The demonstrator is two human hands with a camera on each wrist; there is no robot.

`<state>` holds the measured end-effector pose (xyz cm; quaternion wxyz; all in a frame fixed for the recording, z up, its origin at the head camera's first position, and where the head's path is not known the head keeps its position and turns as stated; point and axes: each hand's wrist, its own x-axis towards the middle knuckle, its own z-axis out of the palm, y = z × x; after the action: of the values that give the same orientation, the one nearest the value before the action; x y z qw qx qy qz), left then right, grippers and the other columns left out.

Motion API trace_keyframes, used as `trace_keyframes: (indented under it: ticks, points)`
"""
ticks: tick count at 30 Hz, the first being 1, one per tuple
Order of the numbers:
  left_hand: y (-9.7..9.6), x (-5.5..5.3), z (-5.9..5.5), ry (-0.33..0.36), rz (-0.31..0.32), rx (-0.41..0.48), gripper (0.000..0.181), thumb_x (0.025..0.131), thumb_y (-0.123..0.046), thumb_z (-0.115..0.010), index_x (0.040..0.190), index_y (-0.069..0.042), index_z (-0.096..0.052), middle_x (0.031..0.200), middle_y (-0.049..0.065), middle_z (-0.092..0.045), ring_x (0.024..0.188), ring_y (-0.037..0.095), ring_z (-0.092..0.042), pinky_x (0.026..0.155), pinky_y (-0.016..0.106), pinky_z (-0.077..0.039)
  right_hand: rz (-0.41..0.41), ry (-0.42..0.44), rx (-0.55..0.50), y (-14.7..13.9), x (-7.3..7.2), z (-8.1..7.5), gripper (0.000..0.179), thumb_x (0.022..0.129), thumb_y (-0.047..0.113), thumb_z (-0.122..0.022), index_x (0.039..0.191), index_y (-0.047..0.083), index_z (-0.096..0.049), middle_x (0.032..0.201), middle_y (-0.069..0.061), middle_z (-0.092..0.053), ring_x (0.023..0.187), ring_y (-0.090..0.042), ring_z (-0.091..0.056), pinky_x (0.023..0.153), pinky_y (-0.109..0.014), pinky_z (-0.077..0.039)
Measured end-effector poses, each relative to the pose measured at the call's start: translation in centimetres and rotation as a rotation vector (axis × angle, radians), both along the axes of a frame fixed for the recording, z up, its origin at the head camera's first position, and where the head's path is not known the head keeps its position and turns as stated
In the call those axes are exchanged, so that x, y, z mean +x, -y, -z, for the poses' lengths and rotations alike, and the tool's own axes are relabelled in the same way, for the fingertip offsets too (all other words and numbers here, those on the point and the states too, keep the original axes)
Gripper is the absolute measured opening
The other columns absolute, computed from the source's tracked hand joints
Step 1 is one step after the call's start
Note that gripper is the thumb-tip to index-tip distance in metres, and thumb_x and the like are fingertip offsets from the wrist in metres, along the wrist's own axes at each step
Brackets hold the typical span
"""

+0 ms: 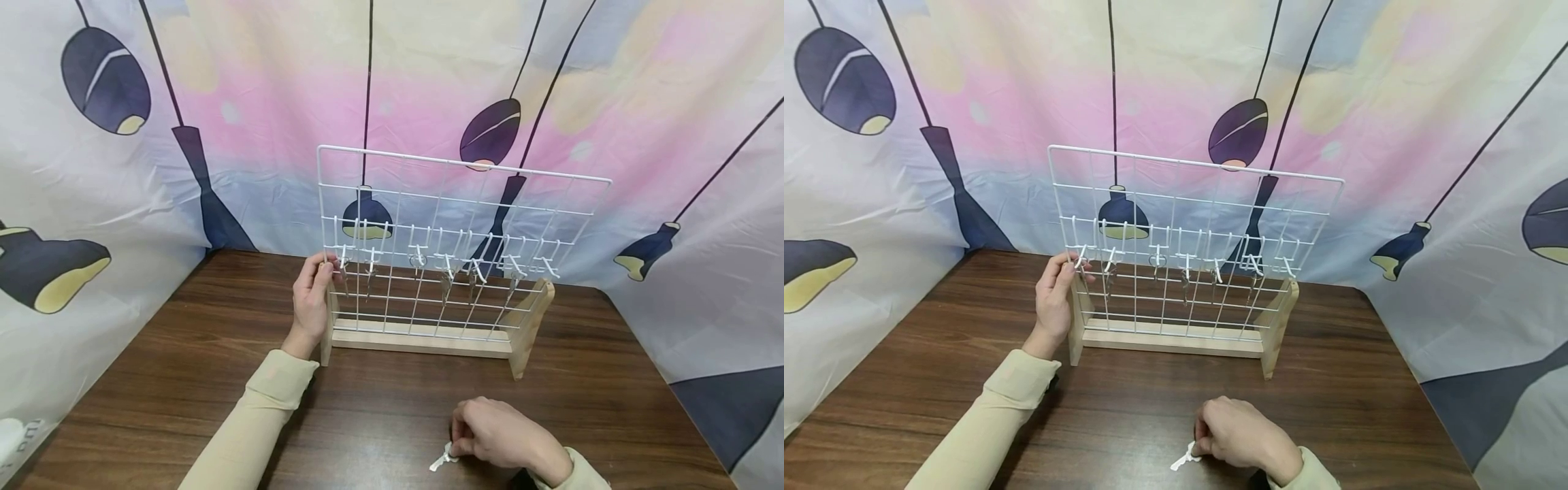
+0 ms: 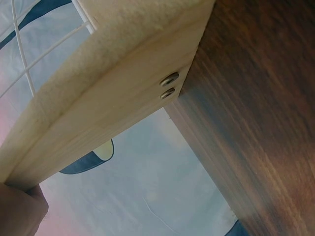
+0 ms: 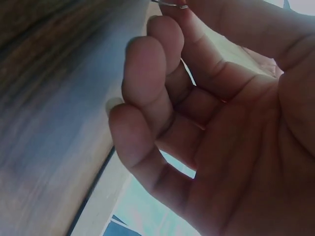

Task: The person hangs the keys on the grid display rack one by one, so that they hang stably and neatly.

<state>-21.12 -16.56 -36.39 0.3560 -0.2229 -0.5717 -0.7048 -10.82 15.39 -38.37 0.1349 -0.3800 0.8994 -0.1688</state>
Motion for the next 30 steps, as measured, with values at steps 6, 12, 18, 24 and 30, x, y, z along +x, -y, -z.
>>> trace_keyframes:
  ticks: [6, 12, 18, 24, 30]
  points:
    - [0.1, 0.0, 0.0, 0.011, -0.012, -0.005, 0.018, 0.102, -0.001, -0.041, 0.107, 0.001, -0.058, 0.097, 0.009, -0.057, 0.083, 0.016, -0.056, 0.075, 0.025, -0.05, -0.014, -0.036, 0.014, -0.3, -0.3, -0.3, 0.023, 0.082, 0.015, -0.074, 0.071, 0.028, -0.059, 0.07, 0.021, -0.046, 0.06, 0.003, -0.043, 0.052, -0.019, -0.039]
    - [0.2, 0.1, 0.1, 0.014, -0.012, -0.01, 0.019, 0.102, -0.001, -0.04, 0.107, 0.003, -0.058, 0.097, 0.013, -0.056, 0.084, 0.021, -0.056, 0.075, 0.025, -0.05, 0.002, -0.069, -0.02, -0.7, -0.4, -0.6, 0.021, 0.081, 0.007, -0.07, 0.077, 0.026, -0.061, 0.075, 0.021, -0.048, 0.065, 0.003, -0.045, 0.056, -0.02, -0.041]
    - [0.1, 0.1, 0.1, 0.015, -0.015, -0.012, 0.022, 0.102, -0.002, -0.04, 0.108, 0.017, -0.051, 0.098, 0.014, -0.056, 0.084, 0.016, -0.057, 0.075, 0.025, -0.05, 0.054, -0.058, -0.154, -1.2, -0.8, -1.4, 0.017, 0.088, 0.012, -0.07, 0.084, 0.026, -0.061, 0.079, 0.02, -0.053, 0.069, 0.003, -0.049, 0.06, -0.021, -0.045]
    - [0.0, 0.1, 0.1, 0.003, 0.004, 0.0, 0.018, 0.102, 0.0, -0.041, 0.107, 0.004, -0.057, 0.097, 0.011, -0.056, 0.083, 0.014, -0.056, 0.075, 0.024, -0.05, 0.104, -0.022, -0.319, -2.0, -1.2, -2.5, 0.011, 0.091, 0.014, -0.069, 0.088, 0.023, -0.063, 0.083, 0.015, -0.061, 0.073, 0.0, -0.055, 0.064, -0.024, -0.05]
    - [0.0, 0.0, 0.0, -0.005, -0.006, -0.009, 0.024, 0.102, 0.0, -0.039, 0.108, 0.022, -0.048, 0.097, 0.009, -0.056, 0.084, 0.015, -0.056, 0.075, 0.024, -0.05, 0.171, -0.013, -0.445, -3.1, -1.7, -3.6, 0.008, 0.092, 0.014, -0.069, 0.092, 0.022, -0.066, 0.084, 0.009, -0.065, 0.074, -0.005, -0.059, 0.063, -0.024, -0.052]
